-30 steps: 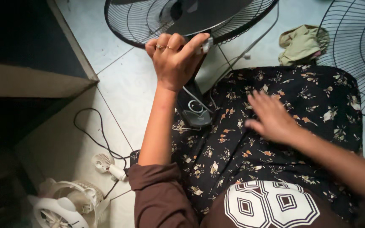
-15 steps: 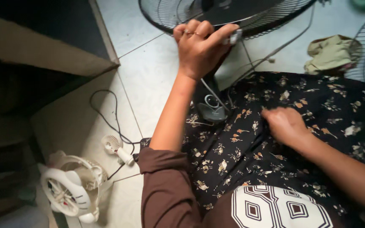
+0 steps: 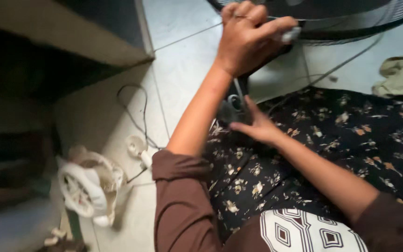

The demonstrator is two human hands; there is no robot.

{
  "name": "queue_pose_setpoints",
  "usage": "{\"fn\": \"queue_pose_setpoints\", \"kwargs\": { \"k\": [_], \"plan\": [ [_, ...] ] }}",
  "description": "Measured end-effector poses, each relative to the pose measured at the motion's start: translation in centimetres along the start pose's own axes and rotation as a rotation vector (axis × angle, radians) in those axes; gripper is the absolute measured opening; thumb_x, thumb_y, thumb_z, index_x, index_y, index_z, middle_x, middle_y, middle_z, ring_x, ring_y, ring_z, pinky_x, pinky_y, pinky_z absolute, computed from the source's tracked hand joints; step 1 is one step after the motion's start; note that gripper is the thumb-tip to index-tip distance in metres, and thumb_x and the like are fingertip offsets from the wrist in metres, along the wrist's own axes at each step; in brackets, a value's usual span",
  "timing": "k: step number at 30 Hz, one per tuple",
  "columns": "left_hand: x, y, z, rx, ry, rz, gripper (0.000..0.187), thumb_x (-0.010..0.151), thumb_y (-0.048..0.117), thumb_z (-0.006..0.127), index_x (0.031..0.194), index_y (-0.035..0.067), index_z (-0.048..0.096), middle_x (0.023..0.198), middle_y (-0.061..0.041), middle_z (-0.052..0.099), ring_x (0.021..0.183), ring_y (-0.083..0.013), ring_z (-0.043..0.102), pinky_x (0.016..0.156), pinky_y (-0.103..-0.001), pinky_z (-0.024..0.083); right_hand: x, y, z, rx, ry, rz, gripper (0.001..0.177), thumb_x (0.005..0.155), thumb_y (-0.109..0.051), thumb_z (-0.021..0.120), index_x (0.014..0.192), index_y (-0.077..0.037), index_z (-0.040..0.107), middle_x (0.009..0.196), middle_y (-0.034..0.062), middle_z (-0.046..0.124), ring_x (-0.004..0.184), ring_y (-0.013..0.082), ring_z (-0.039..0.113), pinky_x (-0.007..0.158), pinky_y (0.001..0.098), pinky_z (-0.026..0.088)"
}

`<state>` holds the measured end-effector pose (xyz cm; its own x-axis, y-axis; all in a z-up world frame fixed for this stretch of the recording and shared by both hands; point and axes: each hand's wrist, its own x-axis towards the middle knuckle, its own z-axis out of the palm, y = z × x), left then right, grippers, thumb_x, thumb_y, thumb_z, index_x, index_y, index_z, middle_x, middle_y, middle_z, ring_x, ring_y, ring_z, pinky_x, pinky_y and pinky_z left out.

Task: The person uses a screwdriver to remove a small plastic piece from the fan's neck, then removes the front grille. They reattach the grille and secure it with the plastic piece and screwdriver. The fan remains on the floor during the task.

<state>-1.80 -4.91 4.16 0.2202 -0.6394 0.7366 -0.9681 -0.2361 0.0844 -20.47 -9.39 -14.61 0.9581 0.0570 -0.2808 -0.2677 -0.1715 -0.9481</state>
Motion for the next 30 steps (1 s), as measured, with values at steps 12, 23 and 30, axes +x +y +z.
{"fn": "queue_pose_setpoints", "kwargs": {
  "k": [12, 23, 30],
  "plan": [
    [0.2, -2.6, -0.6, -0.145, -0.094, -0.059, 0.036, 0.086, 0.023, 0.087, 0.118, 0.032, 0.073, 0.088, 0.004, 0.05, 0.102, -0.0211, 0.055, 0.119, -0.046, 0.022, 2.6, 5.0, -6.0, -0.983, 0.349, 0.011, 0.067, 0.098, -0.039, 0.06, 0.156, -0.009, 0.043, 0.163, 0.018, 0.034, 0.151, 0.0397, 0.03, 0.121, 0.0582, 0.027],
    [-0.1, -4.0, -1.2, -0.181, -0.089, -0.116, 0.037, 0.087, 0.023, 0.086, 0.12, 0.029, 0.071, 0.088, 0.003, 0.049, 0.101, -0.0214, 0.054, 0.119, -0.046, 0.022, 1.3, 3.8, -4.3, -1.017, -0.06, -0.147, 0.037, 0.083, -0.015, 0.066, 0.119, -0.023, 0.073, 0.136, 0.0073, 0.061, 0.129, 0.0361, 0.054, 0.104, 0.0438, 0.05],
    [-0.8, -5.2, -0.8, -0.215, -0.084, -0.205, 0.037, 0.087, 0.019, 0.085, 0.12, 0.026, 0.072, 0.089, 0.0, 0.05, 0.1, -0.0234, 0.052, 0.114, -0.043, 0.026, -2.3, 1.0, -11.8, -0.852, 0.3, -0.273, 0.04, 0.08, -0.022, 0.075, 0.117, -0.006, 0.073, 0.122, 0.0153, 0.069, 0.116, 0.0361, 0.062, 0.1, 0.0474, 0.05]
  ]
}}
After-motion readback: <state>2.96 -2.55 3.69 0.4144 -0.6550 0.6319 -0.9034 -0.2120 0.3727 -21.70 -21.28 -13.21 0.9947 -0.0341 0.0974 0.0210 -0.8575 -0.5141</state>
